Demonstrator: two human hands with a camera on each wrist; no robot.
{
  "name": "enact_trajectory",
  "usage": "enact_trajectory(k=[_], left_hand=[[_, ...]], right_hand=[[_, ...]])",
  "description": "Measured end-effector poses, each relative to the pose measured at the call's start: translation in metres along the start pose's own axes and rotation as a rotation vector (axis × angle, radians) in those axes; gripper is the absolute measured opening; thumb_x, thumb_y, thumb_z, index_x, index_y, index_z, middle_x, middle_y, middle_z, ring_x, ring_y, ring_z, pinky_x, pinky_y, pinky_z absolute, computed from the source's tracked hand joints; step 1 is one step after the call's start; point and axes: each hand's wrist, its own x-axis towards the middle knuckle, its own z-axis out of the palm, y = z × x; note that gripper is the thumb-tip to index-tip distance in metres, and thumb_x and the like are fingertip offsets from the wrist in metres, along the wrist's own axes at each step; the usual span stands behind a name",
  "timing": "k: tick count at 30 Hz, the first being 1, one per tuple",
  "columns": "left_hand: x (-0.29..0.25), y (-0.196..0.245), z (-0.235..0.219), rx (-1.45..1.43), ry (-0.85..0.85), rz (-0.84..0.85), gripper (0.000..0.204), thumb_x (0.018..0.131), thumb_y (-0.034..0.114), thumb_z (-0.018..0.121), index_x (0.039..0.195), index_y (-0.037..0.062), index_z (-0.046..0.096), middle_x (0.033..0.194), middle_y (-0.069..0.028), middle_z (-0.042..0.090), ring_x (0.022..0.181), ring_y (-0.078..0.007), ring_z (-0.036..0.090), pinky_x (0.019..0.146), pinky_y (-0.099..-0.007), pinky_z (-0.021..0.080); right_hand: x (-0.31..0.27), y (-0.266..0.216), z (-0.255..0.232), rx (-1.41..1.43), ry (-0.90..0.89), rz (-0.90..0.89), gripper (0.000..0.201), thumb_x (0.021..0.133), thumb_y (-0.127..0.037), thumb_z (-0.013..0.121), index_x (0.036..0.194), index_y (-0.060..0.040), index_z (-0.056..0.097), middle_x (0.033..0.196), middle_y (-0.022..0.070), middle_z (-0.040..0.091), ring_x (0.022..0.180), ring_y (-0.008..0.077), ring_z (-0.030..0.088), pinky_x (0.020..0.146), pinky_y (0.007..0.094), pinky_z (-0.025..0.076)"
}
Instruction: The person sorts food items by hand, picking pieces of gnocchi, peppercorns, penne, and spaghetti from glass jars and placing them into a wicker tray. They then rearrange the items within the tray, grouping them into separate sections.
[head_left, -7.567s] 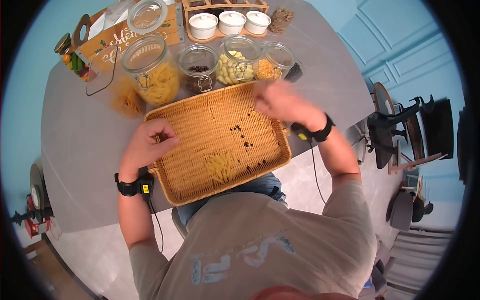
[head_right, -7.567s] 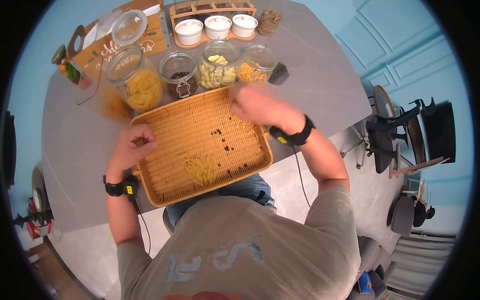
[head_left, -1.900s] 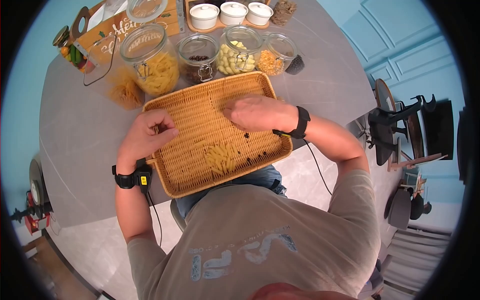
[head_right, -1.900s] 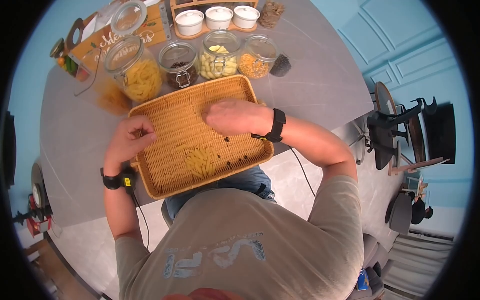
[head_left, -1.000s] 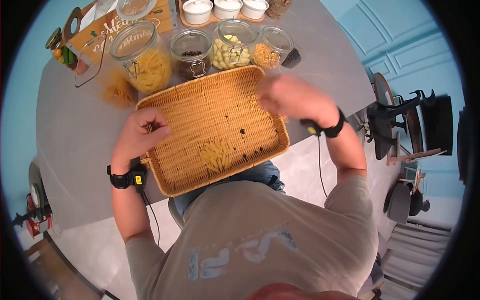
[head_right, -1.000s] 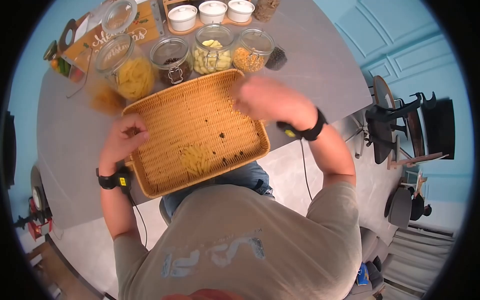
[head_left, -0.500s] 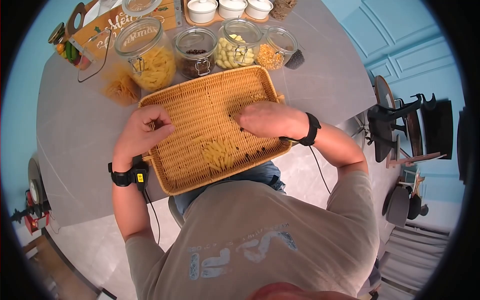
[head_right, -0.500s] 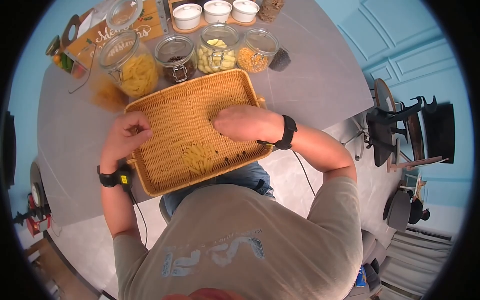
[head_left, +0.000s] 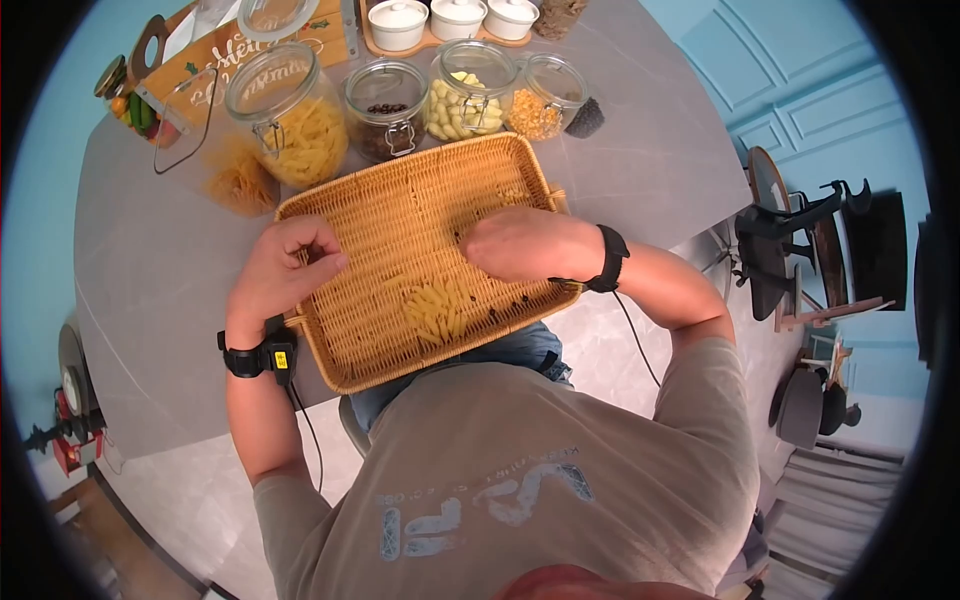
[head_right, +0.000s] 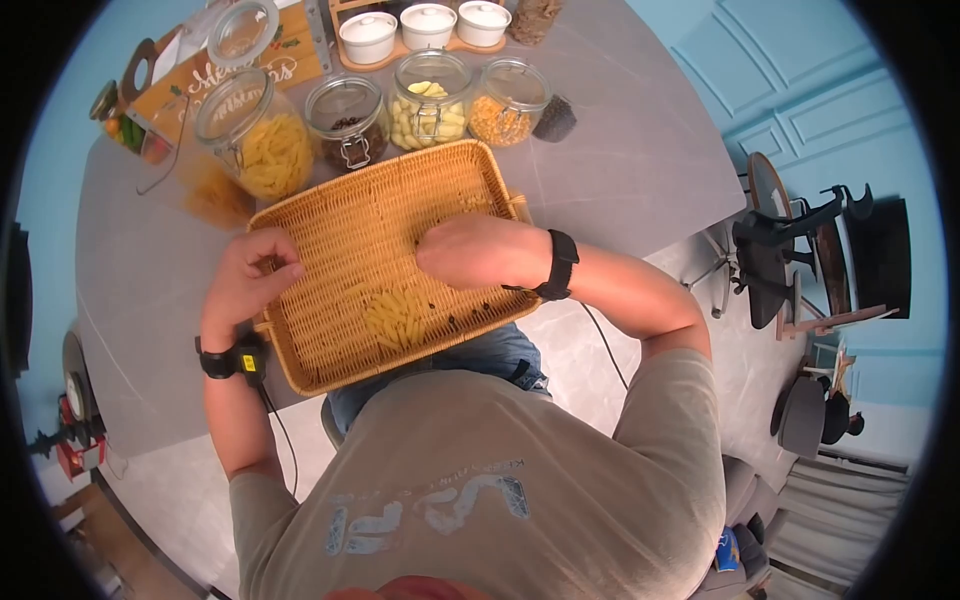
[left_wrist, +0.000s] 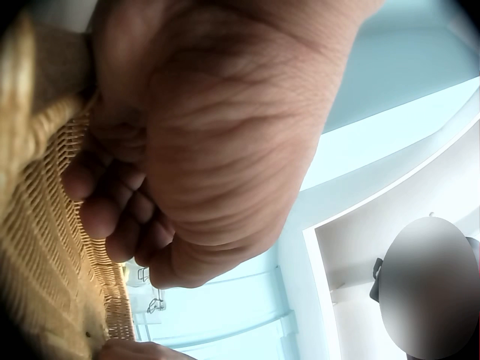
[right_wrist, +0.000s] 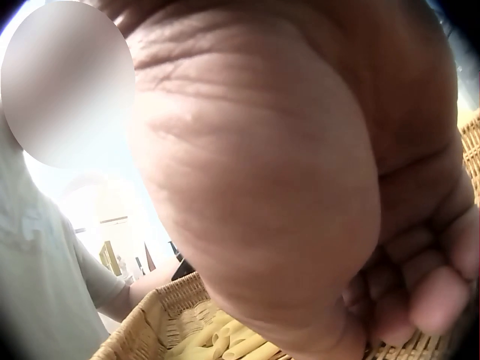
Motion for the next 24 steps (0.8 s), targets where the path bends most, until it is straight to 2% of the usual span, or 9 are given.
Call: enact_trajectory(k=[4,6,7,9,11,13,16,20,24], left_hand=[[0.0,-0.001,0.001,-0.002,0.008,0.019,0.016,0.089,0.004,0.079,0.087,0.0011,0.064,0.078,0.0,0.062,0.075,-0.01,0.058,0.068,-0.0286,0.048],[0.001,-0.002,0.001,-0.014,0.005,0.024,0.016,0.089,0.003,0.079,0.087,0.001,0.064,0.078,0.0001,0.062,0.074,-0.01,0.058,0.068,-0.0285,0.048],[0.001,-0.003,0.001,-0.021,0.001,0.025,0.016,0.089,0.003,0.079,0.087,0.0009,0.064,0.077,0.0002,0.062,0.074,-0.01,0.058,0.068,-0.0284,0.048],[0.001,-0.005,0.002,-0.02,0.003,0.027,0.016,0.089,0.003,0.079,0.086,0.0008,0.064,0.077,0.0,0.061,0.074,-0.0099,0.058,0.068,-0.0283,0.048],[0.001,-0.004,0.001,-0.009,0.005,0.028,0.016,0.089,0.003,0.079,0.086,0.0007,0.064,0.077,-0.0001,0.061,0.074,-0.0098,0.058,0.068,-0.0282,0.048],[0.001,-0.002,0.001,0.011,0.004,0.027,0.016,0.089,0.003,0.079,0.086,0.0006,0.064,0.077,-0.0002,0.061,0.074,-0.0098,0.058,0.068,-0.0281,0.048],[0.001,0.0,0.001,0.015,0.004,0.012,0.017,0.089,0.004,0.08,0.086,0.0006,0.064,0.077,0.0001,0.061,0.074,-0.0097,0.058,0.068,-0.0281,0.048],[0.002,0.001,0.001,0.009,0.005,0.027,0.016,0.089,0.003,0.079,0.086,0.0006,0.064,0.078,0.0,0.062,0.074,-0.0097,0.058,0.068,-0.0282,0.048],[0.001,-0.003,0.002,-0.008,0.007,0.034,0.015,0.089,0.003,0.079,0.087,0.0007,0.064,0.078,-0.0002,0.062,0.075,-0.0101,0.059,0.069,-0.0285,0.048]], right_hand=[[-0.002,0.002,-0.021,0.039,-0.121,0.153,0.018,0.088,-0.015,0.064,0.085,0.0022,0.069,0.093,0.0192,0.07,0.092,0.039,0.07,0.078,0.0477,0.057],[-0.018,0.018,-0.048,0.025,0.011,0.174,0.022,0.09,-0.021,0.063,0.087,0.0,0.069,0.089,0.0197,0.07,0.087,0.0402,0.07,0.078,0.0489,0.056],[-0.025,0.014,-0.08,0.049,0.003,0.403,0.02,0.093,-0.022,0.063,0.092,-0.0021,0.068,0.086,0.0201,0.07,0.085,0.0419,0.069,0.078,0.0512,0.054],[-0.048,0.049,-0.09,-0.064,0.261,0.576,0.024,0.097,-0.026,0.063,0.099,-0.0017,0.068,0.087,0.0228,0.07,0.087,0.0441,0.068,0.079,0.0527,0.054],[-0.076,0.085,-0.114,-0.068,0.385,0.657,0.028,0.102,-0.027,0.061,0.104,0.0001,0.067,0.091,0.0267,0.07,0.09,0.048,0.067,0.08,0.0541,0.053],[-0.098,0.118,-0.119,-0.202,0.566,0.707,0.035,0.105,-0.029,0.056,0.098,0.0029,0.069,0.093,0.0285,0.072,0.091,0.05,0.068,0.08,0.0566,0.053],[-0.119,0.157,-0.12,-0.22,0.535,0.83,0.04,0.109,-0.032,0.055,0.1,0.0042,0.069,0.097,0.0292,0.072,0.095,0.0508,0.067,0.083,0.0566,0.053],[-0.12,0.157,-0.123,-0.279,0.555,0.856,0.037,0.11,-0.03,0.056,0.101,0.004,0.069,0.1,0.0286,0.072,0.096,0.0506,0.066,0.083,0.0565,0.053],[-0.087,0.092,-0.132,-0.245,0.661,0.693,0.028,0.106,-0.024,0.063,0.102,0.0025,0.068,0.095,0.0264,0.07,0.091,0.0495,0.066,0.079,0.053,0.053]])
